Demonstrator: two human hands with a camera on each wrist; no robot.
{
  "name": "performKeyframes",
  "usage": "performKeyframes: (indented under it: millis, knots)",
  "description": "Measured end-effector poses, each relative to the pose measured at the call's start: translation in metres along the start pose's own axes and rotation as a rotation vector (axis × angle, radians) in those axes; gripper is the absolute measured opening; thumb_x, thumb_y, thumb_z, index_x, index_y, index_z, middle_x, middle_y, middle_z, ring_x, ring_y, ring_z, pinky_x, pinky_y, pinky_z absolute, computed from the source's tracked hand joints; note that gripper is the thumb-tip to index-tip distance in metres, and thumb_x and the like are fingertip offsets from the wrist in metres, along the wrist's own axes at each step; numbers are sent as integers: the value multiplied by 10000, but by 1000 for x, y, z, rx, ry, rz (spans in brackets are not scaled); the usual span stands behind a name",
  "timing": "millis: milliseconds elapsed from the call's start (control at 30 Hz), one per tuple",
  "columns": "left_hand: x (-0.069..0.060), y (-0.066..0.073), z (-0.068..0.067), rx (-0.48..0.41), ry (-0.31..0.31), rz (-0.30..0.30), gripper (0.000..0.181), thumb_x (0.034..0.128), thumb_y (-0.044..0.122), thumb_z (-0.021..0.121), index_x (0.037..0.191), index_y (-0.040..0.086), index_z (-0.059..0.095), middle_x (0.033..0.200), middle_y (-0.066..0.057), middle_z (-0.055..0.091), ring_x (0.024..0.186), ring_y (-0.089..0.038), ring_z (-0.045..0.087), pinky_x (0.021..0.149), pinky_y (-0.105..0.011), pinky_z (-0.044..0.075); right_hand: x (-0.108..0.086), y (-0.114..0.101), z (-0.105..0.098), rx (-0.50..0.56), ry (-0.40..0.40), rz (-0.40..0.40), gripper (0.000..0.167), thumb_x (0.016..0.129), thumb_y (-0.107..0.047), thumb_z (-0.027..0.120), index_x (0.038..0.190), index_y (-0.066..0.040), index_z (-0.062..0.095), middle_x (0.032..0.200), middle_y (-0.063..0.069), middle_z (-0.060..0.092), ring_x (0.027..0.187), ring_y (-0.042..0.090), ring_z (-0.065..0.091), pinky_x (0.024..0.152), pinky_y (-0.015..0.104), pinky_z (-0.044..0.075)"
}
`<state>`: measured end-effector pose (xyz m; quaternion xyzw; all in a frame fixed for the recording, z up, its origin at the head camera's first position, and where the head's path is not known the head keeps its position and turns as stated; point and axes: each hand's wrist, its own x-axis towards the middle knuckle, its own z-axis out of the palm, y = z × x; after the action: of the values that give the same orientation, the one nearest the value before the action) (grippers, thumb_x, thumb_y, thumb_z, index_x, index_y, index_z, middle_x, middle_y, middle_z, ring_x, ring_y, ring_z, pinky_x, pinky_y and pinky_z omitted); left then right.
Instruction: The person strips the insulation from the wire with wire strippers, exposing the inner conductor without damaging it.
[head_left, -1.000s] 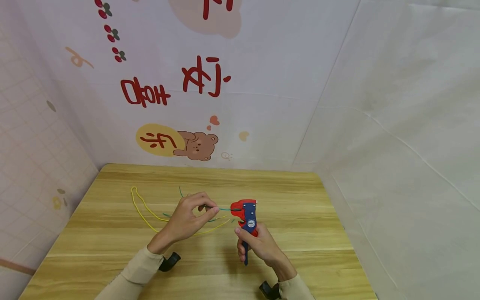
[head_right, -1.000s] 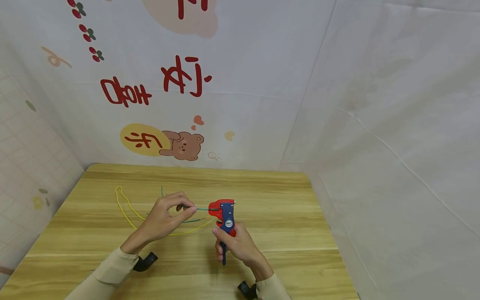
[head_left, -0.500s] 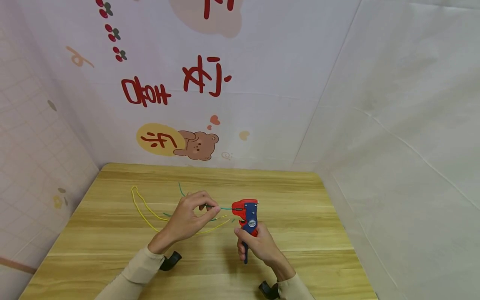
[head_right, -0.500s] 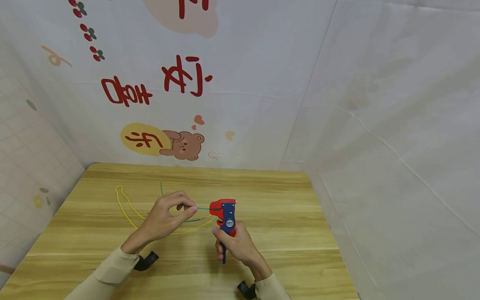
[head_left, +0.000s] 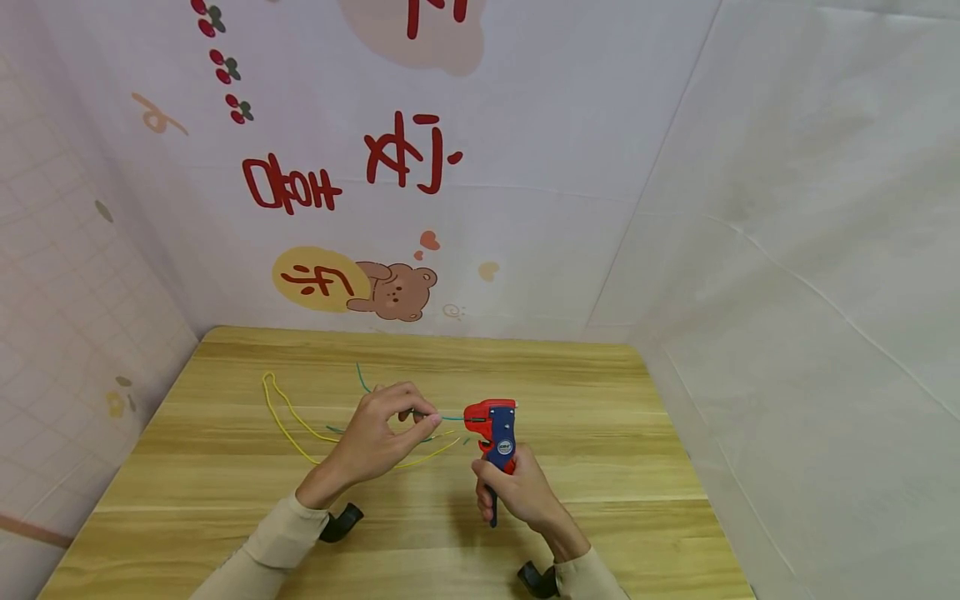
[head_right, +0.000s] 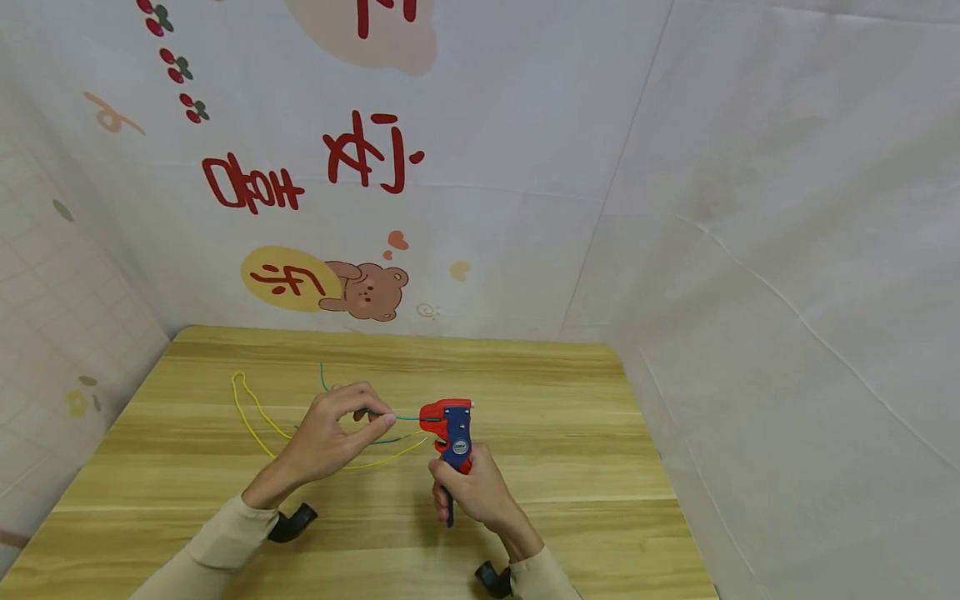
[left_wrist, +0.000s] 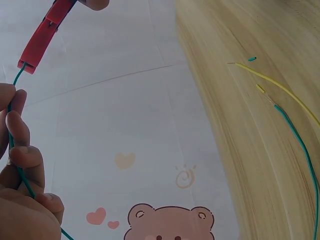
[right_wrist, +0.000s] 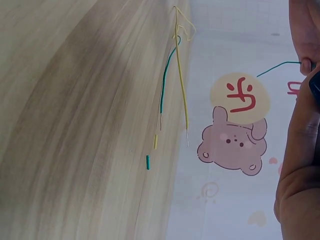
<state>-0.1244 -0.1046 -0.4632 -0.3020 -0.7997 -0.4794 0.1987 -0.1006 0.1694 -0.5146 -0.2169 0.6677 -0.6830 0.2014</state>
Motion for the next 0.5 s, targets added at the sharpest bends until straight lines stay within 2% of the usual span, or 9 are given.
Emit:
performKeyframes:
  millis: [133, 267, 400, 500]
  knots:
    - [0, -1, 0, 3, 4, 7, 219, 984, 81, 863, 951, 293, 820, 873, 143, 680, 812, -22, 524, 778, -350, 363, 0, 1, 0, 2, 19, 38, 407, 1126, -75, 583, 805, 166, 517, 604, 321, 482, 493, 109, 619, 515, 331, 583]
    - [-1, -1, 1, 5, 6, 7, 217, 985, 81, 863, 955, 292, 821, 875, 144, 681, 811, -20, 527, 776, -343, 371, 1, 2, 0, -16, 37, 66, 433, 1129, -128, 606, 804, 148, 529, 559, 112, 546, 487, 117, 619, 509, 328, 578]
    - [-1, -1, 1, 7, 3, -4, 212, 988, 89, 862, 958, 295, 822, 878, 150, 681, 815, -20, 517, 785, -343, 366, 1, 3, 0, -33, 43, 65, 434, 1131, -124, 599, 796, 142, 530, 552, 112, 547, 481, 118, 615, 498, 323, 567]
    - [-1, -1, 1, 10, 5, -6, 207, 986, 90, 863, 956, 290, 822, 878, 150, 682, 811, -27, 516, 784, -343, 365, 2, 3, 0, -38, 45, 55, 429, 1128, -95, 587, 783, 151, 522, 570, 264, 502, 476, 115, 608, 492, 322, 562]
